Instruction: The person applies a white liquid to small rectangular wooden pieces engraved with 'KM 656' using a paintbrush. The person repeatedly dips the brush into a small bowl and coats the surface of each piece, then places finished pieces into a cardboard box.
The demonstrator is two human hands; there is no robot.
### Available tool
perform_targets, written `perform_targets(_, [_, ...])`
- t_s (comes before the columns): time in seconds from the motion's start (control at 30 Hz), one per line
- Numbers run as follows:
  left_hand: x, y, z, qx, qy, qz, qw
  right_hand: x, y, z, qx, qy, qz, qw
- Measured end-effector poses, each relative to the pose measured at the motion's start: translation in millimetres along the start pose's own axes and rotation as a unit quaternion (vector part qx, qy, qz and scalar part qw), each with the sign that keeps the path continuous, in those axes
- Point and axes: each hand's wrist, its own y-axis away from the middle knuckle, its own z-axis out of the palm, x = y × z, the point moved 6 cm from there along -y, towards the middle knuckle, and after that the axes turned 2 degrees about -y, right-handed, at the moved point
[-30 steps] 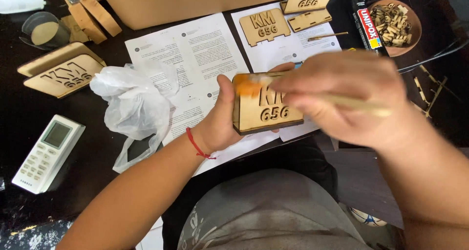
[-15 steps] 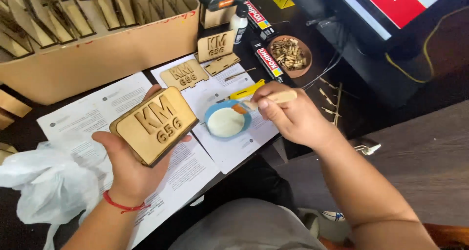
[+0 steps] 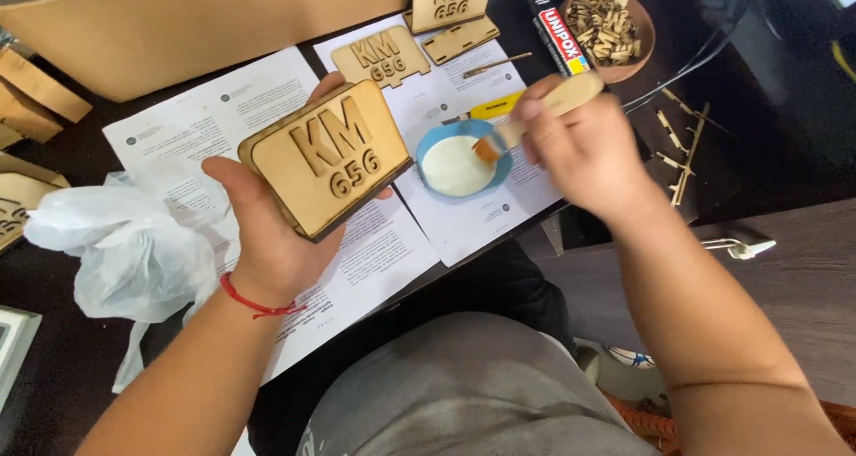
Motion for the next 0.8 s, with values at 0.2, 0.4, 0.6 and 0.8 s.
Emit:
perform_targets(0.2, [-7,1,-3,0.016,-0.004,-0.026,1.0,23,-3,1,0.078,-0.268,0.121,0.953])
perform_targets(0.4, [-7,2,1,-0.018,-0.048,0.002,0.999,4,-4,4,0.127,-0.571,0.124,0.801])
perform_targets(0.6, [-12,0,1,-0.011,-0.01,0.006,1.0,-83,-5,18,0.134,-0.508,0.058,0.849])
perform_targets(0.8, [-6,4,7,-0.032,0.019,0.016,0.999,-103,-22,53,0.06,-0.537,0.0,0.842])
